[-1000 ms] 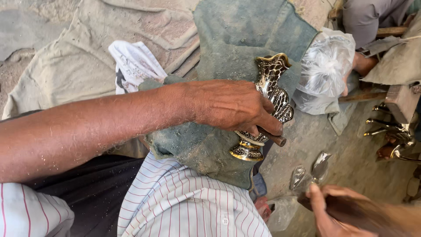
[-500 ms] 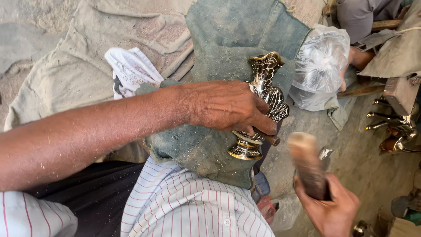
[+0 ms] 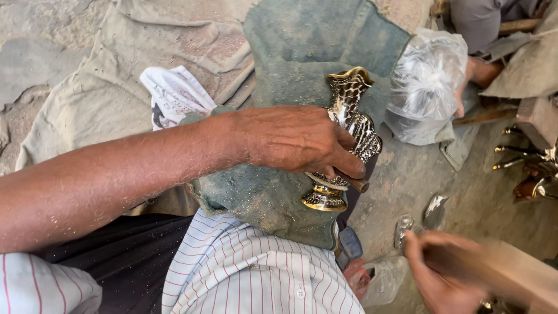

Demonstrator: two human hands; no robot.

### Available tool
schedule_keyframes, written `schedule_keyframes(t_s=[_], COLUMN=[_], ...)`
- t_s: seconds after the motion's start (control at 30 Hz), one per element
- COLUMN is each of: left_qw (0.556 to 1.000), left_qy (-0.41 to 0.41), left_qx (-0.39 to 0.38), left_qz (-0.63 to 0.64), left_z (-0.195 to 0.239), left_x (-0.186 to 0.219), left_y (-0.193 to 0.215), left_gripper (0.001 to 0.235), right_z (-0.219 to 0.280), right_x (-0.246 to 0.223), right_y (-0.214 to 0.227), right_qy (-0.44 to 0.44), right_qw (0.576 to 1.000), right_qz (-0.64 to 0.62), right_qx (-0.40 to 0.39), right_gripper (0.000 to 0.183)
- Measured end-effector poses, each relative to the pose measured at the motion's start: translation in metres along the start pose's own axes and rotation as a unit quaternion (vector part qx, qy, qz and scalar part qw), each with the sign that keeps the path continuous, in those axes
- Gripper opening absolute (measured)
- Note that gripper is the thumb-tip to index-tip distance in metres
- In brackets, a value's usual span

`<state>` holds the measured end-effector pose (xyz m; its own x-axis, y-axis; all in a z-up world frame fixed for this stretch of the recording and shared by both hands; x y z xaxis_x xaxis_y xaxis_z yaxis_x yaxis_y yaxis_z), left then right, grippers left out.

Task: The person uses a hammer and chisel to engrave decorative patterns onto a silver and gold metal vase. They repeatedly strike the chisel against the vase's surface to create intricate designs.

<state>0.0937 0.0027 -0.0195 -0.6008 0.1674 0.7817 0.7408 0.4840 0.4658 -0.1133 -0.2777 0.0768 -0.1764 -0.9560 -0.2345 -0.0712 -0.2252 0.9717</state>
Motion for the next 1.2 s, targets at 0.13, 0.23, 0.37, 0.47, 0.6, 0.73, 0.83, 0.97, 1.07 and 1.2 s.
schedule_keyframes(t_s=[0.13, 0.23, 0.37, 0.47, 0.6, 0.73, 0.83, 0.97, 1.07, 1.2], left_qw=[1.0, 1.0, 0.998, 0.999, 1.0, 0.998, 0.993, 0.989, 0.989, 0.993], left_qy=[-0.013, -0.016, -0.038, -0.036, -0.023, -0.045, -0.078, -0.071, -0.045, 0.051], left_qx=[0.01, 0.01, 0.039, 0.024, 0.02, 0.016, 0.09, 0.132, 0.142, 0.105], left_qz=[-0.026, -0.003, -0.027, -0.02, -0.007, -0.038, -0.006, -0.007, 0.011, 0.002], left_z=[-0.001, 0.003, -0.004, -0.001, -0.004, -0.005, -0.002, -0.007, -0.002, 0.004], left_x=[0.0, -0.003, -0.004, -0.004, -0.001, 0.004, 0.005, 0.002, -0.003, -0.01], left_y=[0.002, -0.002, -0.001, -0.002, 0.0, 0.007, 0.004, 0.009, 0.0, -0.013], left_gripper=[0.038, 0.037, 0.039, 0.037, 0.033, 0.034, 0.031, 0.035, 0.039, 0.041], right_z=[0.001, -0.003, 0.007, 0.003, 0.007, 0.001, -0.005, -0.01, -0.018, -0.033], right_x=[0.0, 0.008, 0.005, 0.001, 0.0, 0.011, 0.025, 0.027, 0.022, 0.023], right_y=[0.001, -0.003, -0.004, -0.006, -0.01, -0.023, -0.026, -0.016, -0.003, 0.0], right_qy=[0.019, -0.049, 0.069, 0.027, -0.04, 0.017, -0.048, -0.124, -0.133, -0.093], right_qw=[0.998, 0.984, 0.994, 0.994, 0.984, 1.0, 0.96, 0.885, 0.89, 0.933], right_qz=[0.008, -0.166, 0.074, -0.034, -0.149, -0.014, -0.272, -0.45, -0.436, -0.342], right_qx=[0.053, 0.049, 0.049, 0.102, 0.087, -0.017, 0.043, -0.009, 0.002, -0.06], right_gripper=[0.031, 0.025, 0.035, 0.029, 0.03, 0.031, 0.021, 0.03, 0.04, 0.032])
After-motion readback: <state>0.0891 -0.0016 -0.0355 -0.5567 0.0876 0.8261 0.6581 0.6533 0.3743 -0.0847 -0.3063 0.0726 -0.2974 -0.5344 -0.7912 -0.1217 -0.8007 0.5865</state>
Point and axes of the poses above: each hand's wrist, its own z-axis away from the middle knuckle, its own y-axis out of the back of the hand, x = y × z, the point moved 1 cm from there along -z, towards the middle knuckle, and after that the axes turned 1 degree about z, right-handed, at the moved point
